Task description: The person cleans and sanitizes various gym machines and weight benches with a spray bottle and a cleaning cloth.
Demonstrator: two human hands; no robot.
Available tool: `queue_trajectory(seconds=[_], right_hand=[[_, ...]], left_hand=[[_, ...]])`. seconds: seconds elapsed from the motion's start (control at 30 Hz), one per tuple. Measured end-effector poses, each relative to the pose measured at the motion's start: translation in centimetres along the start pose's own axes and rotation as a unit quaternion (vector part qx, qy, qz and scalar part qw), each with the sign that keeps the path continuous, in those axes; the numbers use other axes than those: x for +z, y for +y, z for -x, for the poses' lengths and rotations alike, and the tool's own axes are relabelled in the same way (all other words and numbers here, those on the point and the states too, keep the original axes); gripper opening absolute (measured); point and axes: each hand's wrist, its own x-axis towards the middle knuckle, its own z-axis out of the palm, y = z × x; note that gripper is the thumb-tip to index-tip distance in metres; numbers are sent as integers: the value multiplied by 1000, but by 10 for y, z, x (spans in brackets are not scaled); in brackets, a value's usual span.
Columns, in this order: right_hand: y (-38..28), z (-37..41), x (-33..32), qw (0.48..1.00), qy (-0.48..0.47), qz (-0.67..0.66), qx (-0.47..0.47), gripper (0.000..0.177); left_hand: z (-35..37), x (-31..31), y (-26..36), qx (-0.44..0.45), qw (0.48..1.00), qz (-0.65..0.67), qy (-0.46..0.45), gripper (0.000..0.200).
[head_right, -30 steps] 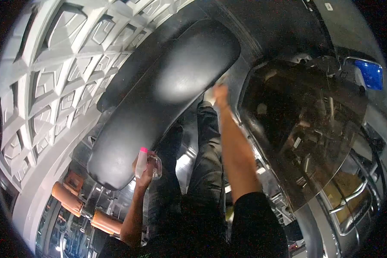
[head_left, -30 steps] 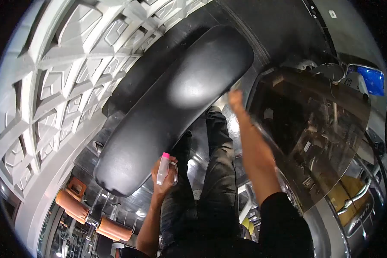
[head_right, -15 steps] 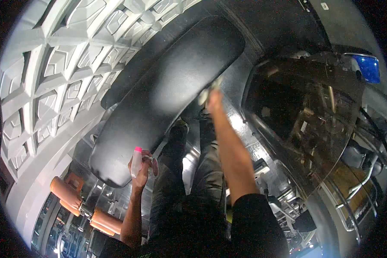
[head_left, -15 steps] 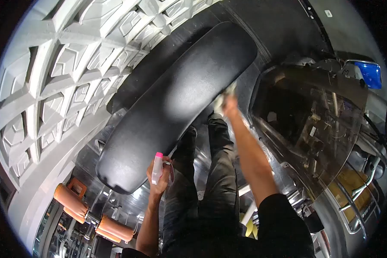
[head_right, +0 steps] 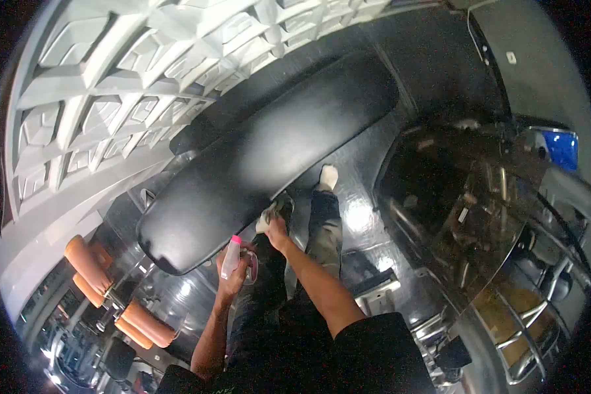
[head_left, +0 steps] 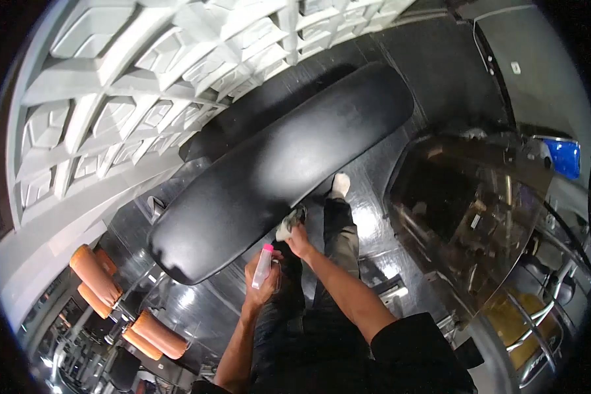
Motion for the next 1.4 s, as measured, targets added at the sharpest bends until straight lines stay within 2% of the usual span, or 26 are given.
queue_trajectory(seconds=[0.07, 0.13, 0.17, 0.2, 0.23, 0.27, 0.3, 0.33, 0.37, 0.4, 0.47, 0.53, 0.6, 0.67, 0.73, 0.77, 0.8, 0.87, 0.93, 1.0, 1.07, 1.1, 1.2, 1.27, 1.33, 1.4], right_hand=[[-22, 14, 5, 995, -51, -17, 85, 24], [-66, 25, 20, 991, 13, -59, 119, 22], [-100, 45, 45, 997, 13, -16, 69, 24], [-99, 16, 6, 999, -11, -48, 22, 24], [-117, 8, -9, 997, 51, -42, 39, 26], [-138, -2, -20, 998, 42, -50, 18, 28], [-174, 33, 19, 999, -22, -33, -22, 31], [-190, 32, 12, 997, -55, -6, -57, 33], [-207, 45, 29, 994, -50, -30, -87, 34], [-221, 54, 25, 992, -100, 27, -75, 34], [-240, 75, 28, 992, -49, 100, -61, 34], [-245, 97, 30, 991, -37, 112, -64, 34], [-243, 122, 37, 989, 24, 141, -28, 33], [-233, 136, 26, 979, -106, 173, -16, 32], [-220, 164, 34, 977, -49, 207, 29, 31], [-214, 165, 21, 970, -106, 210, 61, 29], [-206, 176, 19, 965, -115, 226, 71, 29], [-191, 193, 23, 947, -71, 292, 115, 27], [-181, 202, 13, 932, -93, 321, 139, 27], [-164, 212, 16, 930, 9, 330, 160, 29], [-151, 222, 24, 918, -23, 361, 161, 32], [-143, 227, 34, 913, -47, 371, 163, 34], [-117, 231, 55, 907, -90, 377, 166, 34], [-93, 242, 79, 891, -77, 413, 172, 35], [-69, 250, 96, 869, -160, 411, 225, 34], [-36, 261, 112, 861, -143, 440, 209, 34]], left_hand=[[7, -10, -7, 55, 997, -47, -7, 22], [20, -16, -7, 59, 998, -29, 24, 23], [26, -19, -7, 57, 997, -19, 41, 23], [34, -21, -8, 64, 996, -11, 54, 23], [42, -23, -9, 46, 997, 18, 66, 23], [50, -26, -10, 30, 996, 47, 76, 23], [60, -28, -11, 39, 994, 56, 89, 23], [69, -30, -13, 37, 991, 75, 101, 22], [79, -32, -14, 35, 989, 94, 113, 20], [90, -33, -13, 44, 986, 100, 127, 20], [115, -36, -9, 47, 977, 131, 160, 20], [138, -37, -16, 51, 965, 182, 181, 23], [157, -40, -16, 54, 949, 236, 203, 27], [177, -46, -13, 102, 948, 212, 212, 32], [204, -44, -17, 136, 946, 191, 224, 38], [221, -42, -21, 146, 946, 179, 229, 41], [238, -41, -26, 155, 945, 166, 235, 45], [265, -45, -25, 160, 930, 205, 258, 43], [294, -48, -20, 163, 916, 232, 284, 41], [316, -49, -30, 169, 896, 252, 325, 36], [330, -51, -47, 151, 877, 268, 370, 34], [335, -51, -57, 175, 846, 311, 396, 33], [360, -58, -85, 225, 799, 375, 414, 32], [372, -60, -101, 246, 740, 413, 471, 26], [392, -71, -114, 236, 740, 404, 483, 23], [416, -86, -121, 241, 734, 379, 509, 23]])
